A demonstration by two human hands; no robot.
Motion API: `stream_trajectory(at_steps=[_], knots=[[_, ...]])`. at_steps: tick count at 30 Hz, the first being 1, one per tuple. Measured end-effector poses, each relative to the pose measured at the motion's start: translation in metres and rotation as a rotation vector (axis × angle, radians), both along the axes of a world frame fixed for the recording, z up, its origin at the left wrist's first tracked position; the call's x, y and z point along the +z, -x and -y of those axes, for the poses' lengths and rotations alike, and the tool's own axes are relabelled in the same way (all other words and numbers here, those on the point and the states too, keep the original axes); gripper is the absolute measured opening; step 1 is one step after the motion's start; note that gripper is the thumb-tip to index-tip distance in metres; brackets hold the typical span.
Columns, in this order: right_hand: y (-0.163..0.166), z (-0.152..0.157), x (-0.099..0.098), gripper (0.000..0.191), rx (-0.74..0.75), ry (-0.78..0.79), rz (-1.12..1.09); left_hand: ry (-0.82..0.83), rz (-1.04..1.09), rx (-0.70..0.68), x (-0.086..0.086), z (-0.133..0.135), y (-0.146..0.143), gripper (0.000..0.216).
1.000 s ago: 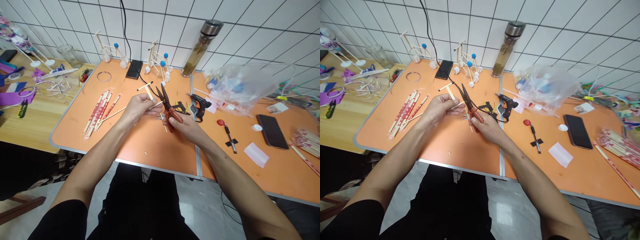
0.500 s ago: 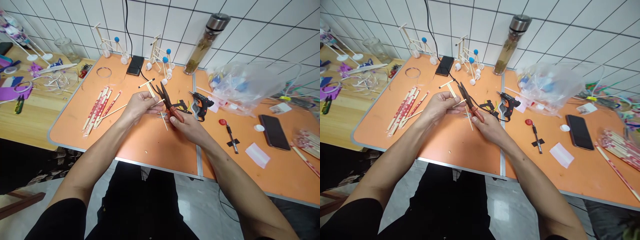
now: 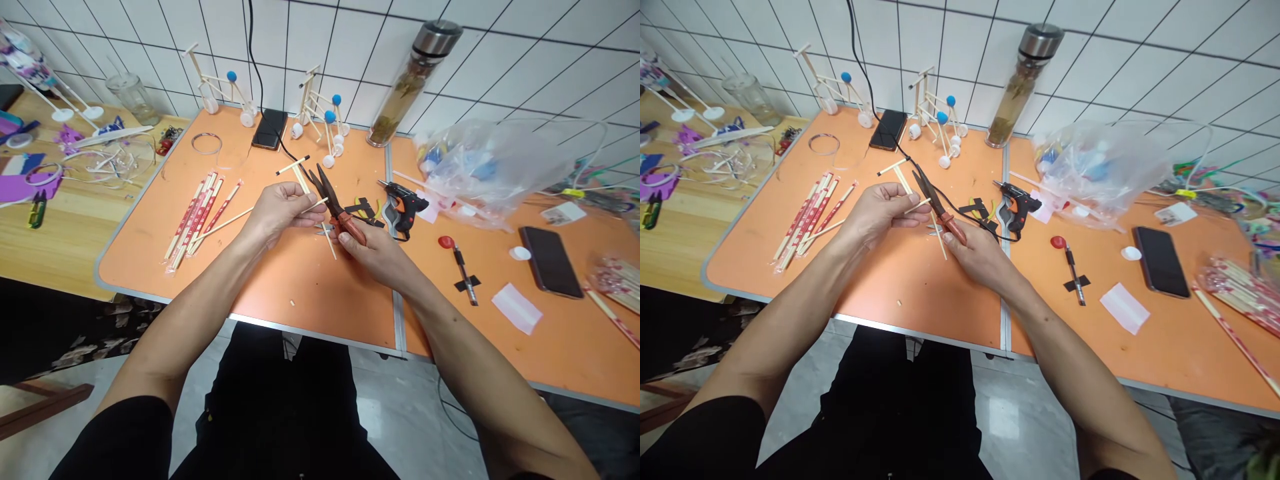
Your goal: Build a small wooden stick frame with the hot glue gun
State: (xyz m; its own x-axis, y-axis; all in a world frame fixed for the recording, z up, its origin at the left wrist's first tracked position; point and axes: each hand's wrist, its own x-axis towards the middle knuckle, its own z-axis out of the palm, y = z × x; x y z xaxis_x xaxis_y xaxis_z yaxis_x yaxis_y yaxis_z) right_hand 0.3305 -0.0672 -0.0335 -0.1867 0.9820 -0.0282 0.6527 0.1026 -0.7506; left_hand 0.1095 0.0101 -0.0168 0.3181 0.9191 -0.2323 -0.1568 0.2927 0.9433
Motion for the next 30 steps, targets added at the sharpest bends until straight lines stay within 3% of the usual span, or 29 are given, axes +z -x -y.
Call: stream_trajectory(at_steps=[30], knots=[[0.0003, -0.0008, -0.0072, 0.05, -0.019, -0.034, 0.022, 0.028, -0.009, 0.019, -0.0002, 0.0008, -0.0023, 0.029]])
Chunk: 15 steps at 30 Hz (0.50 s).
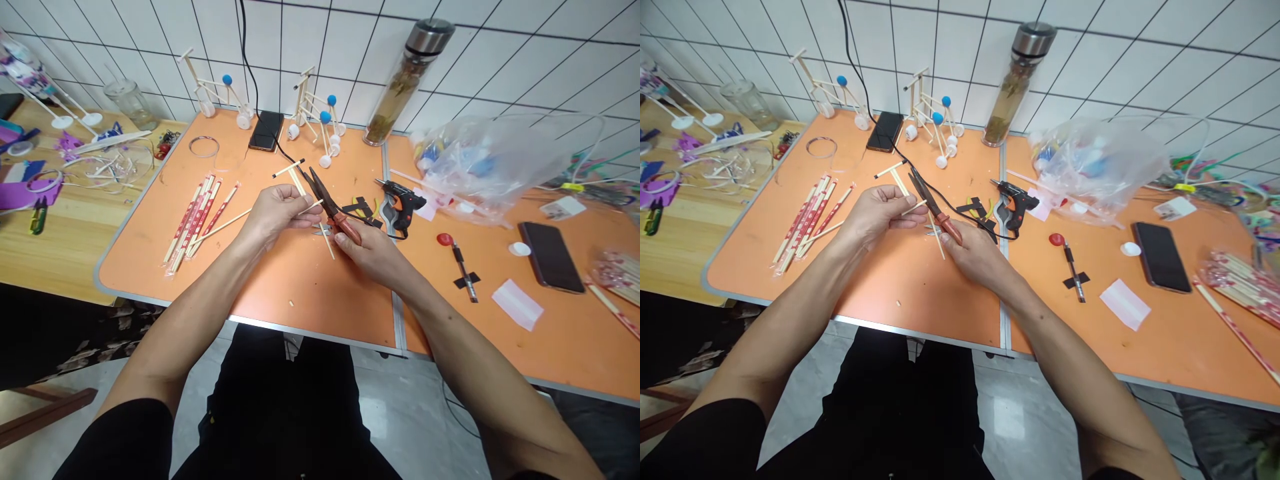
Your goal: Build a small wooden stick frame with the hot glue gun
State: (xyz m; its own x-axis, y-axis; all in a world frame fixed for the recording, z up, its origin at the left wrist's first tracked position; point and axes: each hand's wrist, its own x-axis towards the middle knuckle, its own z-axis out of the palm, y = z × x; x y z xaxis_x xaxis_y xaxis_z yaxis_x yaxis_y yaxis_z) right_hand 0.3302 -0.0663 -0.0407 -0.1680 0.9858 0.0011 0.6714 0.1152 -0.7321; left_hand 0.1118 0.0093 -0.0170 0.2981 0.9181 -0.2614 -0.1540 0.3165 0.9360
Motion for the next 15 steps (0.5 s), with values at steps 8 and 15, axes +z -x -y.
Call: stream_trajectory(at_steps=[8, 15], knots=[[0.0005, 0.0005, -0.0009, 0.048, -0.003, -0.033, 0.016, -0.004, -0.013, 0.002, 0.0007, 0.0005, 0.0004, 0.027], [-0.0005, 0.0001, -0.003, 0.049, 0.009, -0.043, -0.005, 0.024, -0.006, 0.009, 0.0011, -0.0002, -0.0004, 0.027]])
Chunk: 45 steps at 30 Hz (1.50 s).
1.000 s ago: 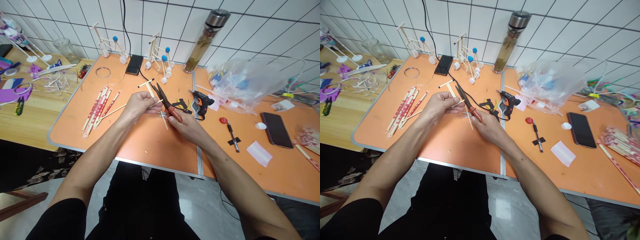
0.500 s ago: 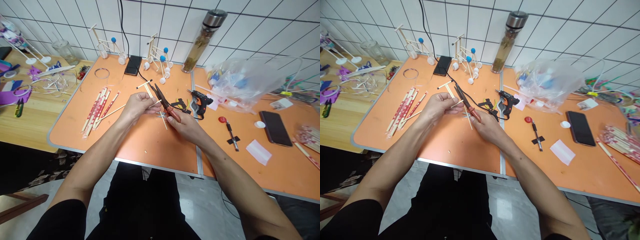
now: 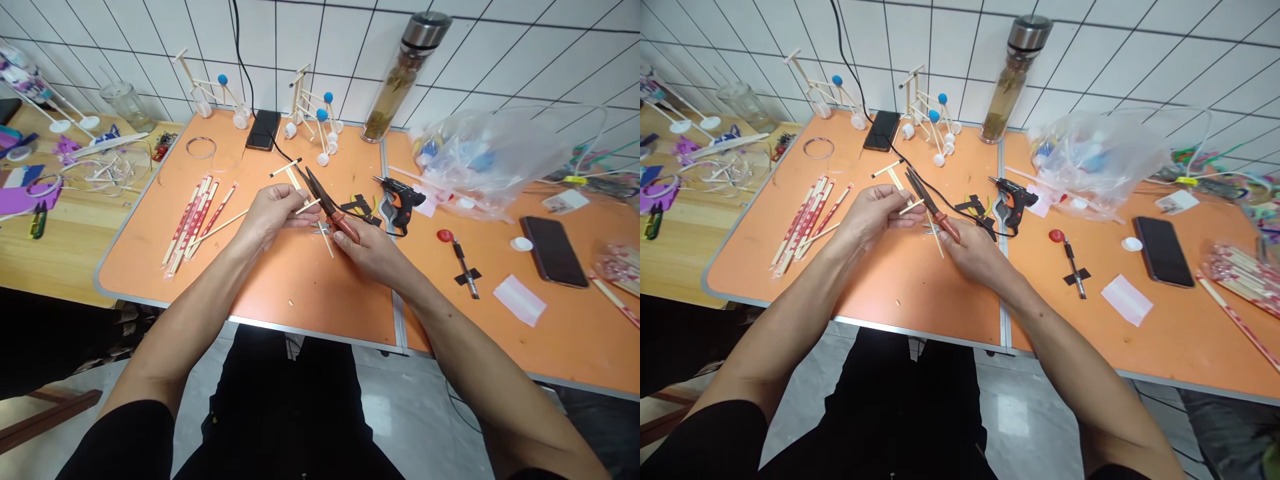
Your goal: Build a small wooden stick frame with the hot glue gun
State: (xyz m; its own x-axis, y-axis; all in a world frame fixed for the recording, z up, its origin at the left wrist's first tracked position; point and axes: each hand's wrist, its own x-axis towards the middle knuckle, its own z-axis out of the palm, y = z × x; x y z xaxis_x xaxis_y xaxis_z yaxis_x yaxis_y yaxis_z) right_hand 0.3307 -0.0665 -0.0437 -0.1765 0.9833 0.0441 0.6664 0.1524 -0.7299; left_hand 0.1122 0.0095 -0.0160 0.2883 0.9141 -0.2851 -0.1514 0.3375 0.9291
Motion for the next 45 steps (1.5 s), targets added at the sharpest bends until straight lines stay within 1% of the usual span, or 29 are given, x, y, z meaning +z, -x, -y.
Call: stream_trajectory(at_steps=[6, 11, 16, 19, 28, 34, 39, 45], knots=[[0.0, 0.001, 0.001, 0.046, -0.002, -0.014, 0.031, -0.01, -0.01, -0.007, 0.001, 0.0, -0.001, 0.023], [0.002, 0.002, 0.004, 0.046, -0.005, 0.01, 0.074, -0.031, -0.017, -0.023, 0.0, 0.001, 0.0, 0.021], [0.003, 0.002, 0.003, 0.046, -0.05, 0.063, 0.113, -0.031, -0.02, -0.034, -0.001, 0.001, 0.0, 0.028], [0.004, 0.002, 0.004, 0.046, -0.07, 0.081, 0.124, -0.036, -0.015, -0.037, -0.003, 0.0, 0.0, 0.029], [0.008, 0.001, 0.004, 0.041, -0.056, 0.086, 0.003, -0.048, -0.005, -0.026, -0.006, 0.0, -0.001, 0.022], [0.009, 0.002, 0.001, 0.034, -0.074, 0.07, -0.01, -0.042, -0.012, -0.032, -0.004, 0.001, -0.002, 0.02], [0.011, 0.002, -0.001, 0.033, -0.073, 0.077, -0.039, -0.045, 0.0, -0.025, -0.005, 0.002, -0.002, 0.021], [0.011, 0.002, -0.005, 0.029, -0.105, 0.035, -0.035, -0.048, 0.002, -0.023, -0.006, 0.003, -0.003, 0.017]])
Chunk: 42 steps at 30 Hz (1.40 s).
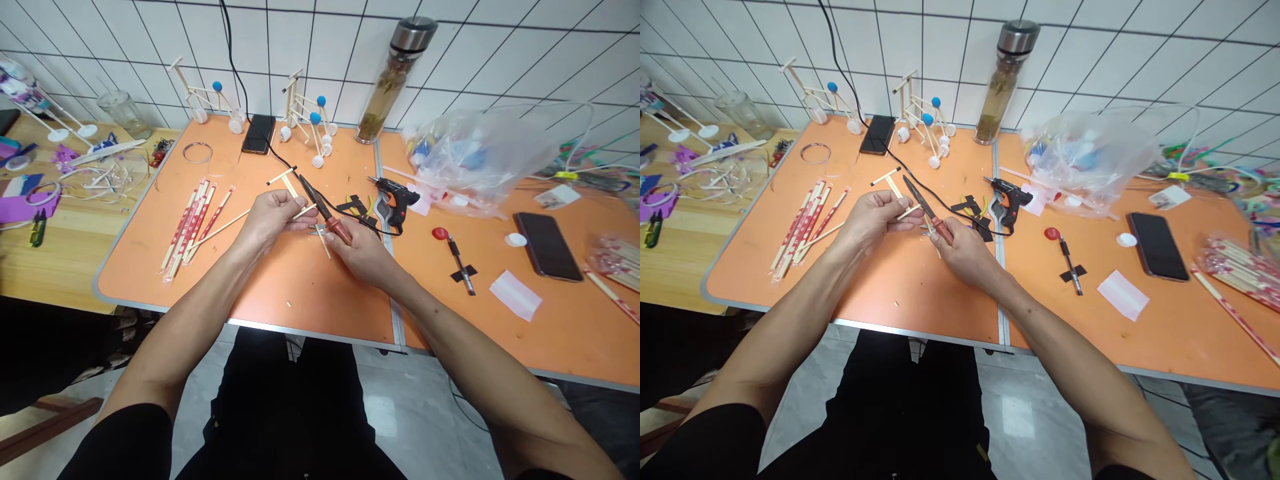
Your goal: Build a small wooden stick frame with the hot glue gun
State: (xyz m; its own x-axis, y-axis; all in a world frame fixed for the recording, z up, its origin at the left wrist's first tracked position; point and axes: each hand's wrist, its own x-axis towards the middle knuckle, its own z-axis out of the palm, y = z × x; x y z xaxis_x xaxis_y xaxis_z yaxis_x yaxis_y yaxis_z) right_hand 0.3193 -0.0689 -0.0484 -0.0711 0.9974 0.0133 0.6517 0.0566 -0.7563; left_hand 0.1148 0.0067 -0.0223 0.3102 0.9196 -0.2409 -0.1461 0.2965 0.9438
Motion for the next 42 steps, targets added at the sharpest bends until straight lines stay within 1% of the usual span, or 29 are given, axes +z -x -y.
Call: stream_trajectory(at_steps=[6, 11, 15, 17, 19, 22, 26, 27, 30, 33, 35, 38, 41, 42], knots=[[0.001, 0.0, 0.005, 0.033, -0.062, -0.024, 0.07, 0.005, 0.015, -0.001, 0.0, 0.001, -0.002, 0.018], [-0.005, 0.005, 0.013, 0.029, -0.061, -0.049, 0.115, -0.001, -0.011, 0.008, -0.001, -0.004, 0.005, 0.018], [-0.021, 0.015, 0.023, 0.032, -0.102, -0.034, 0.187, 0.004, -0.029, 0.011, 0.001, -0.009, 0.01, 0.019], [-0.033, 0.025, 0.028, 0.034, -0.116, -0.01, 0.237, 0.011, -0.03, 0.016, 0.001, -0.012, 0.011, 0.018], [-0.048, 0.039, 0.03, 0.037, -0.098, 0.043, 0.285, 0.013, -0.039, 0.016, 0.0, -0.014, 0.011, 0.017], [-0.074, 0.065, 0.024, 0.039, -0.054, 0.059, 0.382, 0.006, -0.059, 0.015, -0.003, -0.018, 0.012, 0.016], [-0.108, 0.095, 0.006, 0.049, 0.059, 0.081, 0.458, -0.003, -0.087, 0.012, -0.007, -0.024, 0.014, 0.015], [-0.114, 0.1, 0.002, 0.05, 0.085, 0.063, 0.481, -0.006, -0.097, 0.009, -0.007, -0.025, 0.014, 0.015], [-0.127, 0.104, -0.007, 0.051, 0.18, -0.014, 0.528, -0.024, -0.121, 0.011, -0.008, -0.028, 0.015, 0.014], [-0.132, 0.099, -0.008, 0.048, 0.244, -0.072, 0.522, -0.041, -0.137, 0.012, -0.007, -0.028, 0.016, 0.016], [-0.133, 0.097, -0.005, 0.044, 0.254, -0.084, 0.509, -0.054, -0.144, 0.002, -0.006, -0.028, 0.017, 0.017], [-0.131, 0.097, 0.006, 0.042, 0.253, -0.043, 0.493, -0.078, -0.137, 0.001, -0.006, -0.027, 0.017, 0.015], [-0.117, 0.094, 0.022, 0.043, 0.211, -0.003, 0.427, -0.08, -0.116, -0.001, -0.008, -0.026, 0.017, 0.014], [-0.108, 0.09, 0.028, 0.039, 0.175, -0.019, 0.389, -0.084, -0.11, -0.007, -0.008, -0.026, 0.017, 0.014]])
